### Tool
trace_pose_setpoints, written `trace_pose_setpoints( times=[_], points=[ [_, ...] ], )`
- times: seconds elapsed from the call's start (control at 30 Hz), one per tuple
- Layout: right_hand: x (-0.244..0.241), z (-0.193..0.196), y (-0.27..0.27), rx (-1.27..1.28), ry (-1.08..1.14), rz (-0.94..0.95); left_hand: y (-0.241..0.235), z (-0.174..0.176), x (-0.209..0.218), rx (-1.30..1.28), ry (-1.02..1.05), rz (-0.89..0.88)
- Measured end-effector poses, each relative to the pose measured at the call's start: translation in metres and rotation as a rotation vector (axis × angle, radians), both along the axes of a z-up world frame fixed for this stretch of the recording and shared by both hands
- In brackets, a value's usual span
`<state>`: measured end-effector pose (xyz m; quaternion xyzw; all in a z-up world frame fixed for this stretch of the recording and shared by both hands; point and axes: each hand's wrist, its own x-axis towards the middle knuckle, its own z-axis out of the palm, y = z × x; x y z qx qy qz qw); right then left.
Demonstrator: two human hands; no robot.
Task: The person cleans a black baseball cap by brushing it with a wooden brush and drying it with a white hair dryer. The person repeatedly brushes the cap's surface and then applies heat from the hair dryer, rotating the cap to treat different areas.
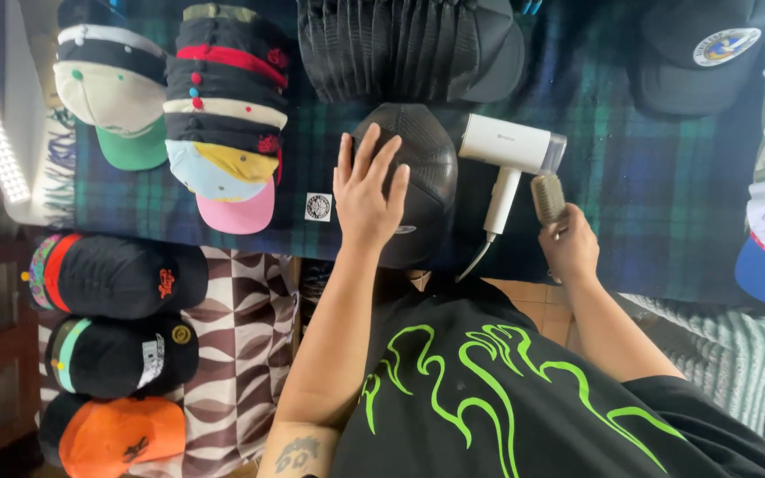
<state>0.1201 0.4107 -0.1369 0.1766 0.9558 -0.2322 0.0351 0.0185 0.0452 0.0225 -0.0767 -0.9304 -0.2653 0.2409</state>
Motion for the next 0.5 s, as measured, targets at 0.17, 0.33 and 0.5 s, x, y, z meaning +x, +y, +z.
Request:
trace_pose_setpoints(
  times=[0.17, 0.33, 0.5],
  points=[
    [-0.005, 0.074, -0.007, -0.246, -0.142, -0.101, -0.017, 0.0, -0.001, 0.433, -0.28, 0.118],
    [-0.026, 0.161, -0.035, -0.484, -0.213, -0.085, -0.031, -0.029, 0.019, 0.814, -0.603, 0.304],
    [-0.059, 0.177, -0.051, -0.876, 0.204, 0.419, -0.029, -0.031, 0.044, 0.697, -0.574, 0.304]
  ],
)
